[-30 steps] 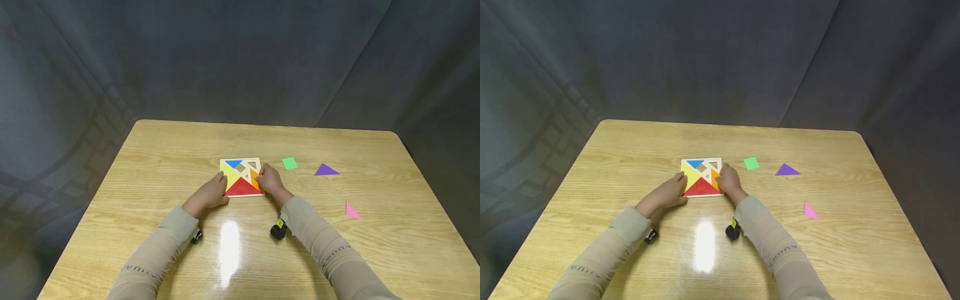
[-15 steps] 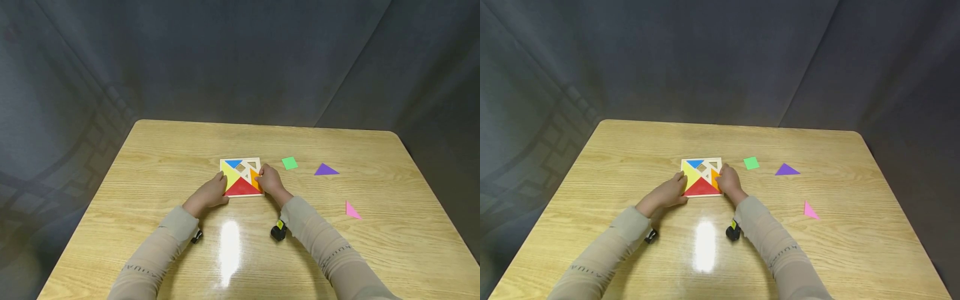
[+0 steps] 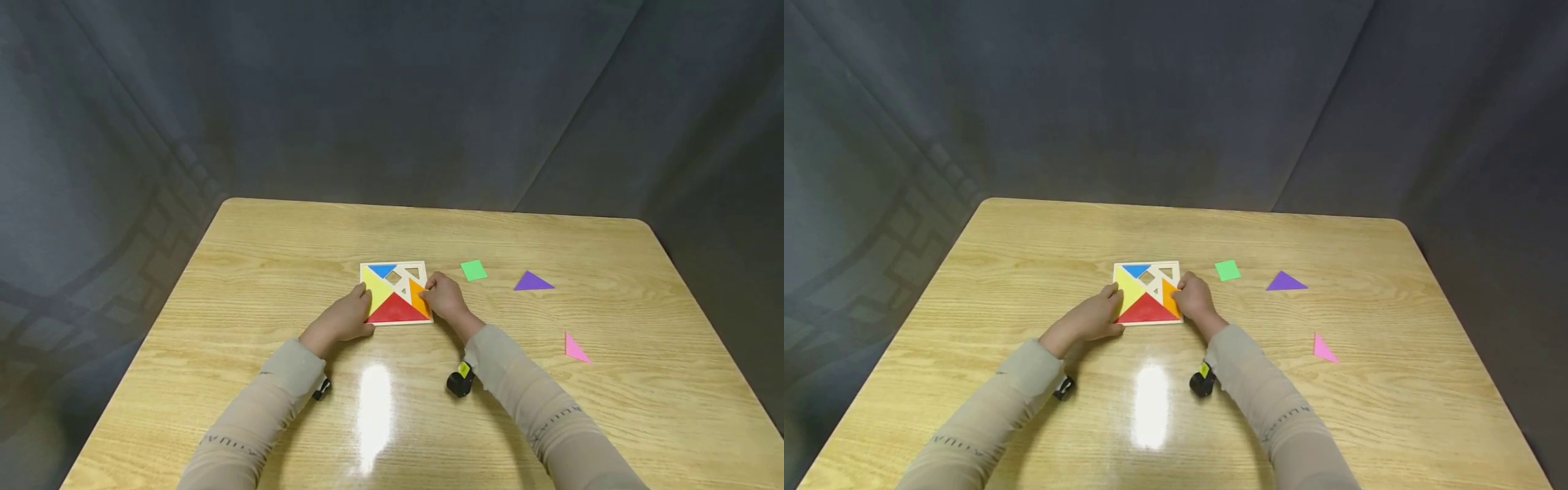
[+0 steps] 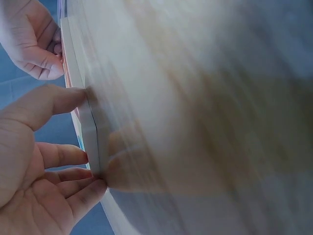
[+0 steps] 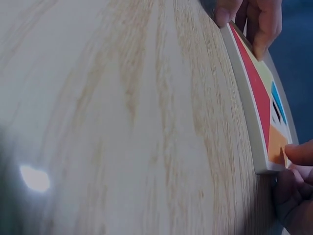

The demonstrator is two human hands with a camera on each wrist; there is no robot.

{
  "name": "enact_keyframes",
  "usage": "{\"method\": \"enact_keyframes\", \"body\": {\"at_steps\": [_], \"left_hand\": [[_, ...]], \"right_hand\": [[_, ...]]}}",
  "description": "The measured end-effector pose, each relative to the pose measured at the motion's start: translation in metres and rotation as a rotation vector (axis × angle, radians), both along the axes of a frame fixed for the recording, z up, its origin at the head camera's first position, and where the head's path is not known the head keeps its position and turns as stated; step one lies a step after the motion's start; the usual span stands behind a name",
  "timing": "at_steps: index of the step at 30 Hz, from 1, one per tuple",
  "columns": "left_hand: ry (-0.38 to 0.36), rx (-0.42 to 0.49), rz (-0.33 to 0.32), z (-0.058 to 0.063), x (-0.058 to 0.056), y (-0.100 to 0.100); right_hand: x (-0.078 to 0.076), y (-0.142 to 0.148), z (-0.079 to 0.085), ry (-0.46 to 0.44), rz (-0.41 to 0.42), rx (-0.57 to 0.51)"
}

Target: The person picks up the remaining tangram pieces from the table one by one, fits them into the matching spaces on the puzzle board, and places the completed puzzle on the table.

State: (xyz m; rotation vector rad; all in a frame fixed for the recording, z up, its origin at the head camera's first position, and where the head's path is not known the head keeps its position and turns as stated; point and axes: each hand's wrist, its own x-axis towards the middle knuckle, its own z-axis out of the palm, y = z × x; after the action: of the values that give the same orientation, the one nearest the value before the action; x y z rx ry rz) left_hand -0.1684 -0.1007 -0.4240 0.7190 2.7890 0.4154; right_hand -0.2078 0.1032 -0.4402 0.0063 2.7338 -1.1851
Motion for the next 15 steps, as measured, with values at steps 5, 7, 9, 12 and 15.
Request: {"method": "enact_keyframes", "body": {"at_steps": [5,7,9,12,15], "left_hand": [[-0.001,0.003,0.0,-0.001,0.0,0.0],[-0.003,0.006,0.003,-0.001,-0.001,-0.001],[-0.004,0.008,0.004,-0.001,-0.001,-0.001],[-0.009,0.004,0.007,-0.001,-0.001,-0.001],[-0.009,0.001,0.007,-0.001,-0.001,-0.002]], "right_hand": [[0.0,0.005,0.002,0.013,0.011,-0.026],[0.0,0.008,0.002,0.023,0.014,-0.027],[-0.001,0.01,0.002,0.032,0.014,-0.026],[-0.001,0.013,0.002,0.049,0.015,-0.025],[-0.002,0.016,0.003,0.054,0.016,-0.011]]}}
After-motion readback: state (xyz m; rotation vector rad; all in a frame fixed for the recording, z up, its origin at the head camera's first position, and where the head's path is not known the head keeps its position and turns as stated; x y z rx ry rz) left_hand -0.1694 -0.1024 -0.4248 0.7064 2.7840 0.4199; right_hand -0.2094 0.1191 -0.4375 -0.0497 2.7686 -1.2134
